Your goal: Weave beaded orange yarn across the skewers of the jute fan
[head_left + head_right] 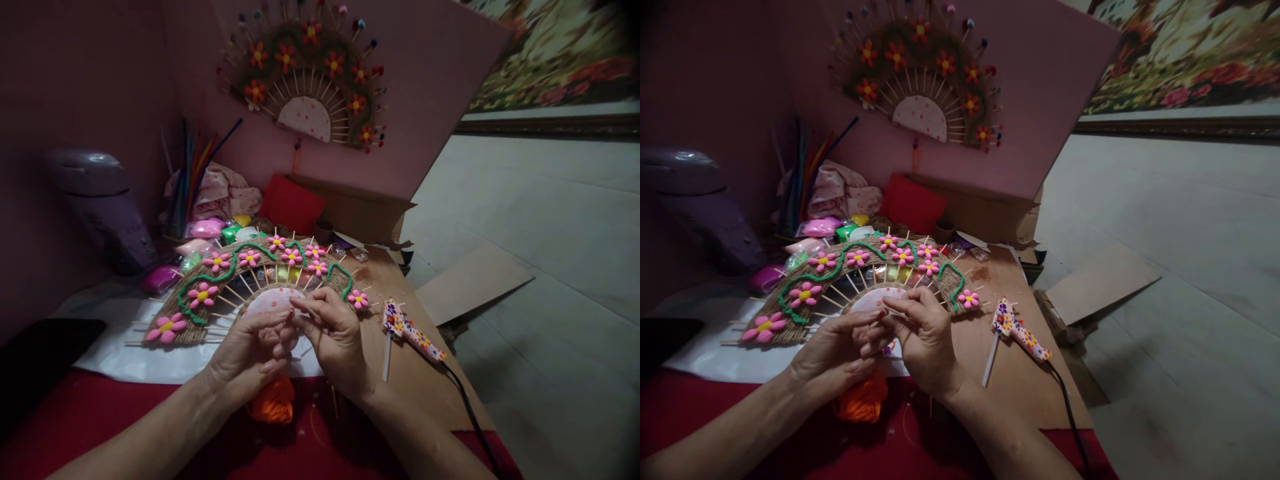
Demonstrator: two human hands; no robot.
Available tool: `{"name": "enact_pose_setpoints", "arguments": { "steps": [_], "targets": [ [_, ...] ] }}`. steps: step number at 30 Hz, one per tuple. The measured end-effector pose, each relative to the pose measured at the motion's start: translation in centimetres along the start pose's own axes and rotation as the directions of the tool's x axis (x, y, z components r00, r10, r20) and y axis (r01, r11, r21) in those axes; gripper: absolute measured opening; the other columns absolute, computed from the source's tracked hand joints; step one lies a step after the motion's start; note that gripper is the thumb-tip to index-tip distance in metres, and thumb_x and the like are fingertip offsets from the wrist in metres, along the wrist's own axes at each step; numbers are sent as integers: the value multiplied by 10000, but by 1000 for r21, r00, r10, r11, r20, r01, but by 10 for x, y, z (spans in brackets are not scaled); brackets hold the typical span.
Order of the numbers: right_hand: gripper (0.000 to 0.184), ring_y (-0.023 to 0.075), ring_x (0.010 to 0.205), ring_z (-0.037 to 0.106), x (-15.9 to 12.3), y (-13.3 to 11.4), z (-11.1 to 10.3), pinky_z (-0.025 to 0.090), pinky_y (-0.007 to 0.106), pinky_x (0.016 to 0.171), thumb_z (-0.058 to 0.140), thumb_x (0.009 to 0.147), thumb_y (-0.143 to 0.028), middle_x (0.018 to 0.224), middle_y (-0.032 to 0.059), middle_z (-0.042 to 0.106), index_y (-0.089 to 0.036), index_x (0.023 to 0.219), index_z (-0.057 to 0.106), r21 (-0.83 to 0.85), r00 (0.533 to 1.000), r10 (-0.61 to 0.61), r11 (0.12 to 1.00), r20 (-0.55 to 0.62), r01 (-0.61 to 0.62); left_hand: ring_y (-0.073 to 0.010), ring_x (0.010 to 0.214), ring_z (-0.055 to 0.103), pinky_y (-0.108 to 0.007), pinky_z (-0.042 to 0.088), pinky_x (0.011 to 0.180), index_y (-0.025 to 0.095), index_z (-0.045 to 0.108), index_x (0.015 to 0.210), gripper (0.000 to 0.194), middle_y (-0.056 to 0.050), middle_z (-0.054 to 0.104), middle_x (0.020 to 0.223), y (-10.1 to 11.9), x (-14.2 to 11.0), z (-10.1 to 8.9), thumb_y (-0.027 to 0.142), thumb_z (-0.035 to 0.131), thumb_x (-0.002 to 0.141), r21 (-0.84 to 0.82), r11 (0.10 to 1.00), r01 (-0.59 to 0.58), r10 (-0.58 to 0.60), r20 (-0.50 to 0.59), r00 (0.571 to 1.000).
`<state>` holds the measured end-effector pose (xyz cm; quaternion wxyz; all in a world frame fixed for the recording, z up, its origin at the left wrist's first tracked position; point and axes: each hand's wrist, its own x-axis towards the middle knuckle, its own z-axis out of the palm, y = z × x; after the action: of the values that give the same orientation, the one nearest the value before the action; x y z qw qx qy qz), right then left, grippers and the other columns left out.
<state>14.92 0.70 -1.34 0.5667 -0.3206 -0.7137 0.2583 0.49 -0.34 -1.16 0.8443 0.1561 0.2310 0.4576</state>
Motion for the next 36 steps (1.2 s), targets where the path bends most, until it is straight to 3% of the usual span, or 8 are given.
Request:
{"name": "enact_pose_setpoints", "arguments": {
  "steps": [4, 10, 15, 21, 23, 27, 32, 36],
  "targets": [
    [158, 152, 783, 568, -5, -1, -5, 465, 261, 660, 565, 878, -261, 851, 34, 580, -199, 976, 672, -30, 999, 42, 999, -35, -43, -67, 412, 427, -129, 311, 296, 97, 593, 776, 33, 24, 453, 531, 2, -2, -3, 103, 569, 754, -23, 1000, 4, -3, 41, 999],
    [317, 131, 592, 482, -10, 0, -15, 374, 246, 542, 358, 971, -348, 663, -7, 519, -184, 792, 562, -236, 972, 217, 943, -94, -234, -57, 423, 361, -124, 303, 304, 103, 533, 675, 89, 46, 332, 529, 6, -4, 0, 78, 536, 760, -56, 998, 3, 3, 108, 994],
    [230, 152, 730, 555, -5, -6, -33, 376, 261, 644, 488, 931, -262, 759, 20, 597, -198, 791, 658, -557, 966, 214, 825, 149, -97, -63, 447, 345, -119, 304, 306, 92, 555, 717, 73, 32, 346, 559, 15, -7, 2, 76, 508, 770, -49, 995, -85, 89, 102, 991],
    [140, 203, 796, 545, -5, -22, -38, 350, 327, 710, 613, 852, -261, 821, 56, 645, -195, 769, 705, -821, 829, 368, 543, 421, 176, -76, 459, 371, -133, 326, 309, 106, 547, 716, 108, 18, 377, 584, 32, -14, 6, 67, 473, 784, -42, 970, -238, 240, 49, 970],
    [117, 230, 881, 526, -7, -26, -33, 342, 352, 755, 636, 838, -293, 900, 70, 640, -196, 833, 700, -822, 841, 321, 522, 436, 227, -78, 456, 370, -140, 341, 316, 113, 544, 717, 115, 23, 369, 579, 35, -15, 7, 67, 466, 788, -47, 964, -262, 265, 53, 963],
    [65, 203, 857, 505, -6, -24, -18, 333, 328, 730, 618, 847, -231, 873, 50, 621, -197, 837, 672, -742, 840, 217, 608, 498, 283, -80, 451, 363, -139, 318, 307, 120, 539, 712, 118, 21, 378, 577, 40, -16, 5, 62, 465, 783, -42, 954, -297, 300, 86, 950],
    [114, 184, 824, 485, 3, -2, 5, 344, 298, 702, 661, 791, -187, 856, 35, 586, -215, 899, 682, -573, 749, 64, 688, 659, 445, -86, 453, 372, -146, 321, 309, 125, 544, 693, 115, 15, 394, 579, 43, -15, 4, 75, 483, 777, -30, 944, -328, 330, 80, 941],
    [110, 194, 815, 478, 13, 18, 23, 338, 304, 659, 610, 852, -269, 855, 53, 584, -250, 896, 710, -463, 659, -89, 642, 747, 611, -87, 464, 392, -146, 321, 312, 110, 566, 695, 120, 1, 421, 595, 44, -16, 4, 73, 483, 772, -24, 938, -345, 346, 49, 937]
  ]
}}
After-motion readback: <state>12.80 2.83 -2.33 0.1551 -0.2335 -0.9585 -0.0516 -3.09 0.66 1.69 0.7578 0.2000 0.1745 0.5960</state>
